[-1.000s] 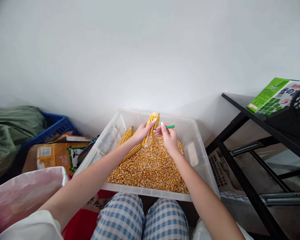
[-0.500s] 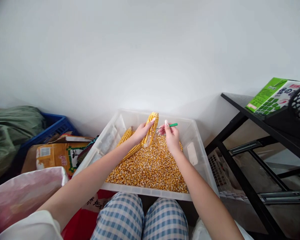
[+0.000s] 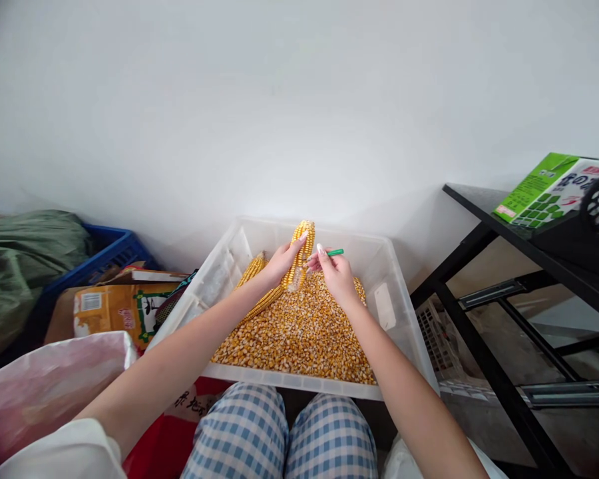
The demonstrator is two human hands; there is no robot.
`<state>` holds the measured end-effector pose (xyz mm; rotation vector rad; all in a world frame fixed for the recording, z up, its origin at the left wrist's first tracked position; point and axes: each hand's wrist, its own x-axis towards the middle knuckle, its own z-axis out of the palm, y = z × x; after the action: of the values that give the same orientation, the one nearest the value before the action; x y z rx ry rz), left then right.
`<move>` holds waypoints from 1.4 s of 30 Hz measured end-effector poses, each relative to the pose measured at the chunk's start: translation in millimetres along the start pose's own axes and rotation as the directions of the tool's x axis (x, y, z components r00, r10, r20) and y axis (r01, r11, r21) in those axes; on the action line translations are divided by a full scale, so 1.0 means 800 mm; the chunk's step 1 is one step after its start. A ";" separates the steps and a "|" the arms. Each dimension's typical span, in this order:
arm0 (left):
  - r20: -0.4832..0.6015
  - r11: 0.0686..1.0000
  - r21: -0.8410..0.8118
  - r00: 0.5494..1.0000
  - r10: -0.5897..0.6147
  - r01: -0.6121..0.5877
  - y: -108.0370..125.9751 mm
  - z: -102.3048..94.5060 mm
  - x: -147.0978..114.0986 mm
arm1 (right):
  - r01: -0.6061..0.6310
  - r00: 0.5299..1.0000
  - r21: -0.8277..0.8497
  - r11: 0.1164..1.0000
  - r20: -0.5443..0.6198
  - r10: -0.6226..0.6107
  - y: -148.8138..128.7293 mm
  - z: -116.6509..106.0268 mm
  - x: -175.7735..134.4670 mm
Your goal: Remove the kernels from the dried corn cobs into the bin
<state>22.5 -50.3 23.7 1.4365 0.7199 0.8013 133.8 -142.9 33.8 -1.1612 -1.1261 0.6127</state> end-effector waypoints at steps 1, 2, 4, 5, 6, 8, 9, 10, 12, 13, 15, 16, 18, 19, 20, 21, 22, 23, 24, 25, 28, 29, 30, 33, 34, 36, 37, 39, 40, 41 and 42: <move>-0.001 1.000 -0.001 1.000 -0.003 0.003 0.000 0.000 0.000 | -0.018 1.000 -0.005 1.000 0.017 0.018 0.001 0.000 -0.001; -0.007 1.000 -0.004 1.000 -0.006 0.006 0.000 -0.001 0.001 | -0.027 0.999 -0.009 1.000 0.019 0.028 0.001 0.000 -0.001; -0.022 1.000 -0.016 1.000 -0.013 0.013 0.001 -0.001 0.001 | -0.016 1.000 -0.014 1.000 -0.012 0.016 0.001 0.000 -0.001; -0.026 1.000 -0.025 0.999 -0.020 0.019 0.002 -0.001 0.001 | 0.001 0.999 -0.012 1.000 -0.035 -0.002 0.001 -0.001 -0.001; -0.025 0.999 -0.035 0.999 -0.029 0.029 0.002 -0.001 0.001 | 0.022 0.998 -0.006 1.000 -0.061 -0.023 0.000 -0.001 -0.001; 0.001 0.996 -0.061 0.998 -0.058 0.058 0.004 0.000 -0.001 | 0.064 0.993 0.002 0.998 -0.103 -0.064 -0.002 -0.001 0.001; 0.017 0.995 -0.072 0.997 -0.072 0.073 0.004 0.001 -0.001 | 0.083 0.990 0.002 0.997 -0.114 -0.083 -0.003 -0.001 0.002; 0.030 0.993 -0.079 0.996 -0.081 0.083 0.005 0.002 -0.002 | 0.101 0.988 0.001 0.995 -0.120 -0.100 -0.004 -0.001 0.002; 0.044 0.993 -0.077 0.996 -0.081 0.084 0.005 0.003 -0.004 | 0.123 0.985 -0.011 0.992 -0.123 -0.124 -0.006 0.000 0.003; 0.047 0.995 -0.070 0.996 -0.072 0.075 0.005 0.003 -0.004 | 0.128 0.984 -0.022 0.992 -0.121 -0.129 -0.006 0.000 0.003; 0.057 0.997 -0.053 0.997 -0.054 0.057 0.004 0.003 -0.005 | 0.130 0.984 -0.048 0.990 -0.118 -0.135 -0.007 0.000 0.002; 0.064 0.997 -0.049 0.997 -0.050 0.053 0.004 0.003 -0.005 | 0.130 0.984 -0.062 0.990 -0.116 -0.136 -0.008 0.000 0.002; 0.072 0.998 -0.038 0.996 -0.053 0.055 0.005 0.003 -0.006 | 0.130 0.983 -0.083 0.988 -0.117 -0.139 -0.009 0.001 0.001; 0.069 0.998 -0.031 0.996 -0.056 0.059 0.006 0.004 -0.006 | 0.129 0.983 -0.090 0.988 -0.118 -0.140 -0.009 0.001 0.001; 0.059 0.998 -0.025 0.997 -0.058 0.059 0.007 0.004 -0.006 | 0.129 0.983 -0.095 0.987 -0.121 -0.140 -0.010 0.001 0.000; 0.043 0.998 -0.018 0.997 -0.056 0.057 0.009 0.004 -0.007 | 0.127 0.983 -0.101 0.987 -0.121 -0.139 -0.010 0.001 0.000; 0.024 0.999 -0.009 0.998 -0.051 0.052 0.010 0.004 -0.007 | 0.125 0.983 -0.106 0.986 -0.122 -0.138 -0.011 0.002 0.000; 0.004 0.999 0.002 0.999 -0.044 0.044 0.011 0.005 -0.008 | 0.125 0.983 -0.112 0.986 -0.123 -0.139 -0.011 0.002 0.000; -0.016 0.999 0.014 0.999 -0.036 0.036 0.012 0.005 -0.009 | 0.126 0.983 -0.118 0.985 -0.121 -0.140 -0.011 0.002 0.000; -0.033 0.999 0.031 0.999 -0.025 0.026 0.013 0.005 -0.009 | 0.128 0.982 -0.126 0.984 -0.120 -0.144 -0.011 0.002 -0.001; -0.056 0.994 0.106 0.998 0.020 -0.014 0.011 0.004 -0.010 | 0.139 0.980 -0.151 0.979 -0.124 -0.158 -0.010 0.003 -0.003; -0.058 0.991 0.133 0.998 0.039 -0.031 0.009 0.004 -0.010 | 0.141 0.978 -0.156 0.978 -0.129 -0.161 -0.009 0.004 -0.003; -0.059 0.986 0.157 0.996 0.059 -0.050 0.008 0.004 -0.010 | 0.142 0.977 -0.158 0.977 -0.135 -0.164 -0.008 0.004 -0.004; -0.064 0.972 0.213 0.991 0.116 -0.100 0.005 0.005 -0.011 | 0.149 0.975 -0.157 0.976 -0.142 -0.171 -0.005 0.007 -0.007; -0.065 0.967 0.231 0.990 0.127 -0.108 0.005 0.006 -0.011 | 0.154 0.974 -0.156 0.976 -0.145 -0.177 -0.004 0.007 -0.007; -0.059 0.957 0.266 0.989 0.135 -0.114 0.006 0.007 -0.011 | 0.162 0.970 -0.151 0.975 -0.155 -0.185 -0.004 0.007 -0.007; -0.058 0.952 0.284 0.989 0.134 -0.113 0.007 0.007 -0.012 | 0.161 0.971 -0.145 0.976 -0.155 -0.184 -0.004 0.007 -0.007; -0.052 0.942 0.314 0.989 0.140 -0.116 0.009 0.005 -0.012 | 0.147 0.976 -0.132 0.980 -0.140 -0.165 -0.004 0.005 -0.006; -0.048 0.936 0.327 0.988 0.149 -0.126 0.009 0.004 -0.012 | 0.132 0.981 -0.125 0.983 -0.129 -0.148 -0.004 0.003 -0.005; -0.037 0.928 0.343 0.986 0.164 -0.141 0.010 0.003 -0.012 | 0.113 0.984 -0.117 0.987 -0.122 -0.128 -0.003 0.001 -0.004; -0.020 0.916 0.367 0.984 0.180 -0.160 0.010 0.001 -0.013 | 0.093 0.987 -0.110 0.990 -0.123 -0.106 -0.002 -0.001 -0.002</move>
<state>17.2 -59.6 31.7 1.8388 0.8235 0.8735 133.9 -145.2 34.6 -1.2080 -1.1089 0.4007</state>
